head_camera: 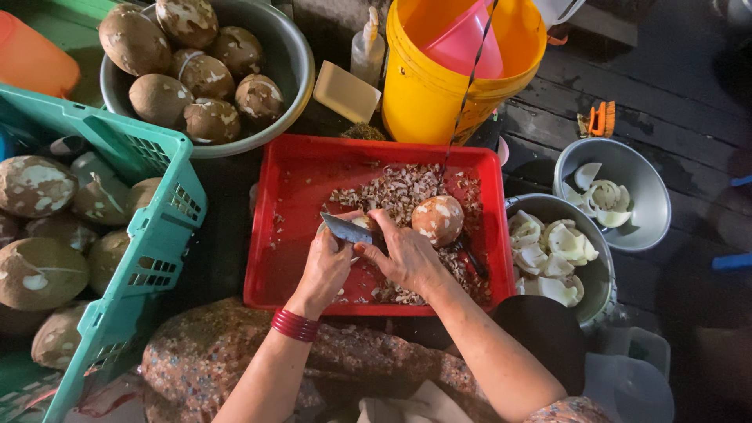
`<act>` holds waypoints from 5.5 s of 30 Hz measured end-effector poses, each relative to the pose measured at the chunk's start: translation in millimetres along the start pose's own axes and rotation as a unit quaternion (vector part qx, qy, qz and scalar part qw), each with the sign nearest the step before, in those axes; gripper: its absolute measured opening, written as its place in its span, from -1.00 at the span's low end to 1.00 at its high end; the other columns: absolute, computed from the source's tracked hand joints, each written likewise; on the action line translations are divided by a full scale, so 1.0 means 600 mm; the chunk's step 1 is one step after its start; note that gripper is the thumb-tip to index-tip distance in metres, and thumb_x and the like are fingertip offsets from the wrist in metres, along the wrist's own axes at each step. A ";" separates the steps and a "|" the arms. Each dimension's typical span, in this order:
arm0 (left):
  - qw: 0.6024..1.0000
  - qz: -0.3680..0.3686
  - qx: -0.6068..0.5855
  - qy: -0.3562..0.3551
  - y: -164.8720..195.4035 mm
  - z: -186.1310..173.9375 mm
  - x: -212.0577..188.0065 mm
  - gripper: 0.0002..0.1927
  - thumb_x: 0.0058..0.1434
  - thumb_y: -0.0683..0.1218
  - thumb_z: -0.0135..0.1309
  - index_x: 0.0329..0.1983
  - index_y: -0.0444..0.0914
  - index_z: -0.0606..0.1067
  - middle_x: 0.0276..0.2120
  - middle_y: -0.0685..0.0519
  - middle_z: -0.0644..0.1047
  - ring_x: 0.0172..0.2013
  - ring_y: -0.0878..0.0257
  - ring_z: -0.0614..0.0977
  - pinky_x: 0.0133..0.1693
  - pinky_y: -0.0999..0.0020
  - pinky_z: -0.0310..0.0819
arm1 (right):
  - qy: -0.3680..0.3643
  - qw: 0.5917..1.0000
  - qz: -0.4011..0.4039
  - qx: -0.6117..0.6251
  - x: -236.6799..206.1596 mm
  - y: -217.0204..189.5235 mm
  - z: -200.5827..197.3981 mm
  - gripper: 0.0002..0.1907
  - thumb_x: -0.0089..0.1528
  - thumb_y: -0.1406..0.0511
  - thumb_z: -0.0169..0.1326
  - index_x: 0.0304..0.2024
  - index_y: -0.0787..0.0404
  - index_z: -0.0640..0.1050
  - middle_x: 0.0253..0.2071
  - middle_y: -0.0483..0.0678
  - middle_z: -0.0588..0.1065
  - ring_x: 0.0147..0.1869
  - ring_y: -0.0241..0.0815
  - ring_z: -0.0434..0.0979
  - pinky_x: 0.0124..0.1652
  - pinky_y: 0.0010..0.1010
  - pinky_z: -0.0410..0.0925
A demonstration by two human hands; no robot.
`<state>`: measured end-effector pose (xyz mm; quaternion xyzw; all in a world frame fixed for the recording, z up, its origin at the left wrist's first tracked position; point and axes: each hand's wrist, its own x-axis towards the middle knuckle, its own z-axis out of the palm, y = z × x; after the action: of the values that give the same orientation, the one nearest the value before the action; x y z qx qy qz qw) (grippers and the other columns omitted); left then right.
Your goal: The person peels a brown-skinned fruit using a knife, removing the outer skin in strips and collecting the peelings in a red tray. The person rotates the fruit to continue peeling different sides.
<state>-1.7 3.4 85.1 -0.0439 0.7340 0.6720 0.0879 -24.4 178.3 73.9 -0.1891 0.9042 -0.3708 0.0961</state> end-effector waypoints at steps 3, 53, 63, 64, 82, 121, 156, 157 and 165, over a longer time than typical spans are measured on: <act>0.999 0.034 0.011 -0.021 0.001 0.003 0.001 -0.64 0.27 -0.34 -0.04 0.13 -0.34 0.48 -0.09 -0.01 0.57 -0.10 0.26 0.55 -0.07 0.35 0.46 | -0.005 0.999 0.033 -0.001 0.000 0.000 -0.001 -0.25 0.30 -0.34 -0.29 0.21 0.03 0.31 -0.54 0.06 0.53 -0.42 0.09 0.64 -0.40 -0.07 0.43; 0.969 -0.022 -0.244 0.019 -0.050 0.003 0.037 -0.56 0.25 -0.36 -0.07 0.22 -0.31 0.39 -0.07 -0.03 0.62 -0.11 0.27 0.67 -0.05 0.36 0.58 | 0.023 0.999 0.031 0.026 -0.014 -0.014 0.004 -0.08 0.24 -0.33 -0.26 0.46 0.02 0.09 -0.22 0.17 0.60 -0.19 0.17 0.67 -0.20 -0.02 0.46; 0.992 0.030 -0.107 0.053 -0.037 0.018 0.017 -0.74 0.31 -0.29 0.02 0.06 -0.40 0.45 -0.09 -0.02 0.61 -0.10 0.30 0.63 -0.07 0.39 0.56 | 0.036 0.997 0.054 0.030 -0.007 -0.016 0.004 -0.18 0.25 -0.35 -0.32 0.21 0.10 0.26 -0.41 0.16 0.58 -0.25 0.25 0.66 -0.27 0.00 0.44; 0.993 0.028 -0.099 0.057 -0.034 0.017 0.016 -0.76 0.32 -0.28 0.02 0.05 -0.40 0.46 -0.10 -0.02 0.61 -0.11 0.30 0.63 -0.08 0.40 0.55 | 0.035 0.998 0.046 0.035 -0.006 -0.018 0.002 -0.17 0.24 -0.36 -0.33 0.21 0.10 0.25 -0.43 0.16 0.58 -0.26 0.25 0.66 -0.27 0.00 0.44; 0.993 -0.016 -0.114 0.032 -0.006 0.019 0.010 -0.66 0.29 -0.23 0.04 0.13 -0.27 0.37 -0.08 0.02 0.57 -0.10 0.31 0.60 -0.07 0.36 0.59 | 0.061 0.980 0.044 0.185 0.008 0.046 0.019 -0.26 0.33 -0.33 -0.42 0.21 0.00 0.33 -0.47 -0.02 0.38 -0.47 -0.18 0.38 -0.49 -0.38 0.31; 0.990 0.085 0.112 -0.019 -0.019 0.029 0.000 -0.65 0.24 -0.29 0.02 0.11 -0.33 0.40 -0.13 -0.03 0.65 -0.17 0.23 0.74 -0.12 0.38 0.67 | 0.022 0.968 0.154 0.199 0.018 0.060 0.042 -0.19 0.28 -0.39 -0.30 -0.13 0.13 0.52 -0.53 -0.18 0.39 -0.46 -0.24 0.44 -0.43 -0.34 0.38; 0.995 0.046 -0.017 0.088 -0.003 -0.010 0.005 -0.58 0.22 -0.27 0.12 0.15 -0.29 0.36 -0.09 -0.07 0.61 -0.14 0.31 0.64 -0.25 0.44 0.61 | 0.166 0.958 -0.206 -0.107 -0.005 -0.055 0.031 -0.19 0.11 0.67 -0.14 0.42 0.19 0.25 0.37 0.18 0.32 0.43 0.20 0.35 0.26 -0.12 0.33; 0.994 0.077 -0.032 0.073 -0.007 -0.008 0.006 -0.57 0.21 -0.28 0.12 0.13 -0.31 0.33 -0.03 -0.06 0.60 -0.05 0.32 0.64 -0.16 0.46 0.65 | 0.157 0.959 -0.208 -0.115 -0.005 -0.055 0.033 -0.21 0.15 0.70 -0.18 0.43 0.17 0.25 0.37 0.18 0.34 0.44 0.18 0.36 0.26 -0.12 0.32; 0.989 0.054 -0.139 -0.013 -0.029 -0.036 0.023 -0.56 0.30 -0.17 0.14 0.21 -0.28 0.31 0.05 -0.07 0.59 0.05 0.30 0.63 0.05 0.44 0.55 | 0.190 0.977 0.031 0.094 -0.004 0.061 -0.021 -0.62 0.14 0.56 0.12 -0.05 0.11 0.62 -0.23 0.00 0.59 -0.19 -0.10 0.62 -0.25 -0.34 0.50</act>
<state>-13.7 -19.0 67.5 -0.0071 0.6336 0.7718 0.0538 -35.9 211.3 57.1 -0.0774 0.8726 -0.4798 -0.0486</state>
